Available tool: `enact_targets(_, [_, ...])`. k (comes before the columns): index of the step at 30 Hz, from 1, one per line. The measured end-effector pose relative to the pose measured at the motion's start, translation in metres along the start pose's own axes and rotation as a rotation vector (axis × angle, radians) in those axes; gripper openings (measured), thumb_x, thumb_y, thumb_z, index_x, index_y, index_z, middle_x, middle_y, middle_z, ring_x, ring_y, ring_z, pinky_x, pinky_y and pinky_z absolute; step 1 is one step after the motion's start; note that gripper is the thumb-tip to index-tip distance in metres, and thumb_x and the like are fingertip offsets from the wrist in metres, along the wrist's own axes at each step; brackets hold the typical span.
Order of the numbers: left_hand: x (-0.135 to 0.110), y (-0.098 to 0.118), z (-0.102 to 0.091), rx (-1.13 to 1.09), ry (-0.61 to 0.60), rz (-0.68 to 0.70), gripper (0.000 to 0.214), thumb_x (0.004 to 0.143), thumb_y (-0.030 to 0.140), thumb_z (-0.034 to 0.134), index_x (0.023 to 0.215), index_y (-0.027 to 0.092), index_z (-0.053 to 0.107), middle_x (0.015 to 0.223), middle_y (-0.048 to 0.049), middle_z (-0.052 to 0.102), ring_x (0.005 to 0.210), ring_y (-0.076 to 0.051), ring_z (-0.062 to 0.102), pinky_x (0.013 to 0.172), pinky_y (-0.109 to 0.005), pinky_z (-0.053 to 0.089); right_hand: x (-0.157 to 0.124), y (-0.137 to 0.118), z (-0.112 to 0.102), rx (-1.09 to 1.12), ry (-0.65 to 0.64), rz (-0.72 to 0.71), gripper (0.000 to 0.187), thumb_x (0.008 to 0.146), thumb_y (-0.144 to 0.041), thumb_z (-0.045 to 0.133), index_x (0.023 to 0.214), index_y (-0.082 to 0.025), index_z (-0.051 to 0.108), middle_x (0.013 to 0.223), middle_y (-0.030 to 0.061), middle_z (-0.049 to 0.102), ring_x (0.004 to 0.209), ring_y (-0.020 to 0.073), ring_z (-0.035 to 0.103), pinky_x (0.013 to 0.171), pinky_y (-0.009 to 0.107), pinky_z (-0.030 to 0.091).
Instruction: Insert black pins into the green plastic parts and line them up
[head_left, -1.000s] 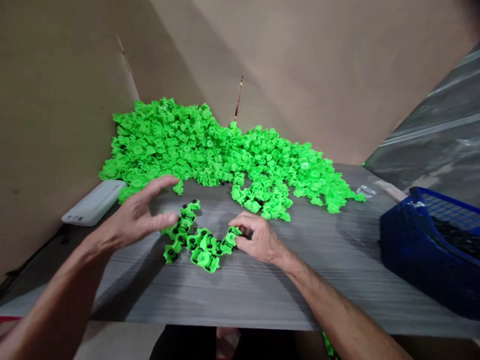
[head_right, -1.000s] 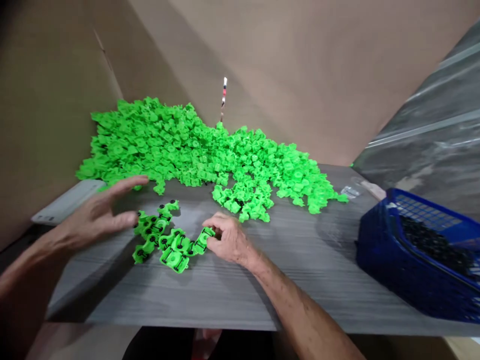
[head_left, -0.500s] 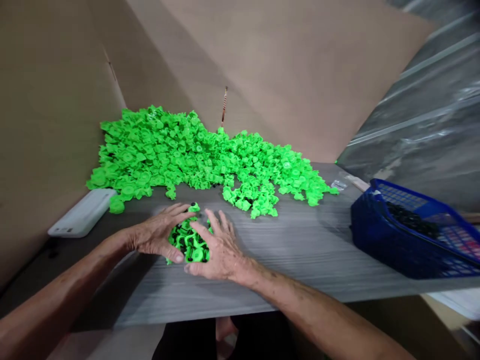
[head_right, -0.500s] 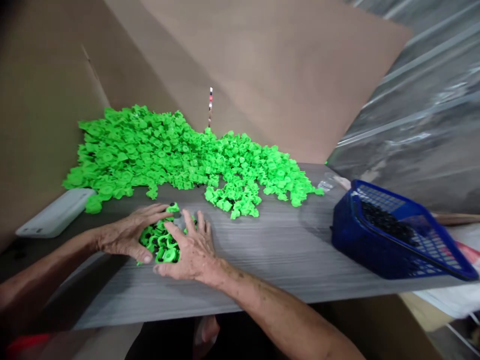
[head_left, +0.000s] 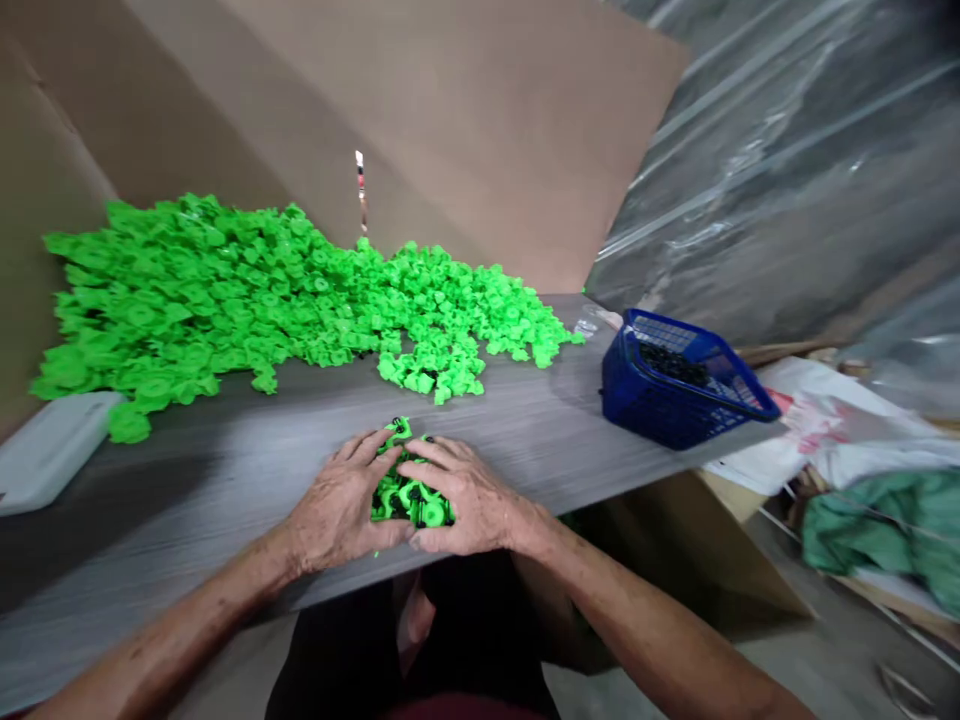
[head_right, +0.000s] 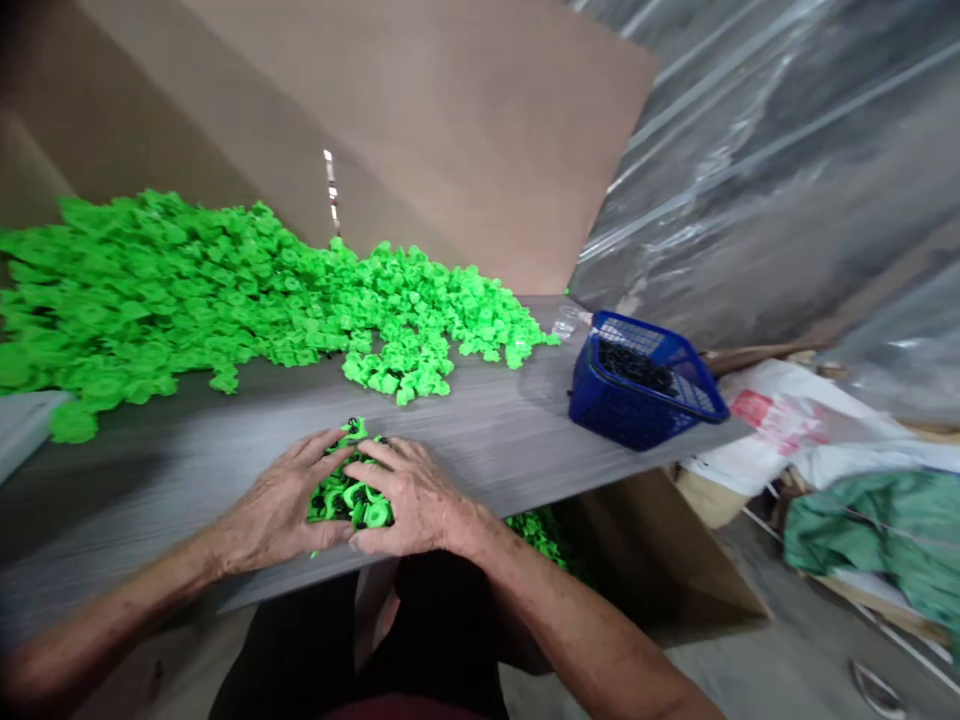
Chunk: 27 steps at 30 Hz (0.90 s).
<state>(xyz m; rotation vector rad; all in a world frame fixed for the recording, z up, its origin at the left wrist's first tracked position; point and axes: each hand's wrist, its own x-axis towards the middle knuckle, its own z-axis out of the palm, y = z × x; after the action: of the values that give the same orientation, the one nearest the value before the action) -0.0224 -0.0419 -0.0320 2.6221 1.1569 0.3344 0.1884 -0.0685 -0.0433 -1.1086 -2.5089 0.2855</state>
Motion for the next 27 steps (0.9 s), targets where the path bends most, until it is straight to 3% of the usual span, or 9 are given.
enact_targets(9, [0.080, 0.088, 0.033, -0.035, -0.044, 0.087, 0.077, 0.070, 0.051, 0.065, 0.134, 0.009, 0.051, 0.149, -0.0228, 0.038, 0.136, -0.041, 0.032, 0.107, -0.055, 0.034, -0.085, 0.067, -0.050, 0.147, 0.042, 0.186, 0.071, 0.062, -0.029, 0.081, 0.128, -0.016, 0.059, 0.144, 0.0183, 0.046, 0.134, 0.0321, 0.043, 0.109, 0.051, 0.034])
enact_targets(15, [0.114, 0.151, 0.063, -0.104, -0.047, 0.152, 0.084, 0.065, 0.052, 0.068, 0.135, 0.010, 0.050, 0.147, -0.0211, 0.041, 0.134, -0.041, 0.033, 0.106, -0.054, 0.036, -0.158, 0.080, -0.079, 0.146, 0.115, 0.284, 0.066, 0.062, -0.022, 0.079, 0.125, -0.014, 0.061, 0.141, 0.0203, 0.049, 0.132, 0.0332, 0.046, 0.107, 0.053, 0.038])
enact_targets(18, [0.126, 0.182, 0.083, -0.128, -0.020, 0.247, 0.088, 0.063, 0.056, 0.069, 0.135, 0.010, 0.049, 0.147, -0.0212, 0.040, 0.133, -0.041, 0.034, 0.104, -0.055, 0.038, -0.202, 0.084, -0.087, 0.095, 0.167, 0.334, 0.065, 0.064, -0.024, 0.079, 0.125, -0.017, 0.061, 0.141, 0.0186, 0.050, 0.129, 0.0332, 0.049, 0.105, 0.053, 0.041])
enact_targets(22, [0.135, 0.224, 0.109, -0.077, 0.007, 0.373, 0.087, 0.064, 0.055, 0.068, 0.135, 0.010, 0.047, 0.143, -0.0196, 0.043, 0.131, -0.042, 0.034, 0.100, -0.056, 0.041, -0.258, 0.093, -0.086, -0.071, 0.270, 0.358, 0.050, 0.070, -0.034, 0.076, 0.117, -0.021, 0.067, 0.136, 0.0159, 0.056, 0.127, 0.0344, 0.050, 0.102, 0.053, 0.045])
enact_targets(26, [0.130, 0.259, 0.147, 0.092, 0.195, 0.560, 0.044, 0.084, 0.027, 0.051, 0.121, 0.005, 0.056, 0.136, -0.0166, 0.049, 0.130, -0.038, 0.036, 0.098, -0.048, 0.042, -0.308, 0.110, -0.058, -0.249, 0.383, 0.331, 0.036, 0.079, -0.039, 0.068, 0.109, -0.021, 0.071, 0.124, 0.0128, 0.065, 0.126, 0.0340, 0.052, 0.099, 0.050, 0.050])
enact_targets(27, [0.128, 0.264, 0.159, 0.125, 0.234, 0.615, 0.042, 0.085, 0.026, 0.049, 0.121, 0.005, 0.056, 0.133, -0.0165, 0.051, 0.130, -0.037, 0.037, 0.101, -0.049, 0.039, -0.320, 0.116, -0.047, -0.275, 0.393, 0.316, 0.034, 0.079, -0.042, 0.066, 0.104, -0.021, 0.073, 0.117, 0.0124, 0.069, 0.121, 0.0341, 0.056, 0.096, 0.049, 0.052])
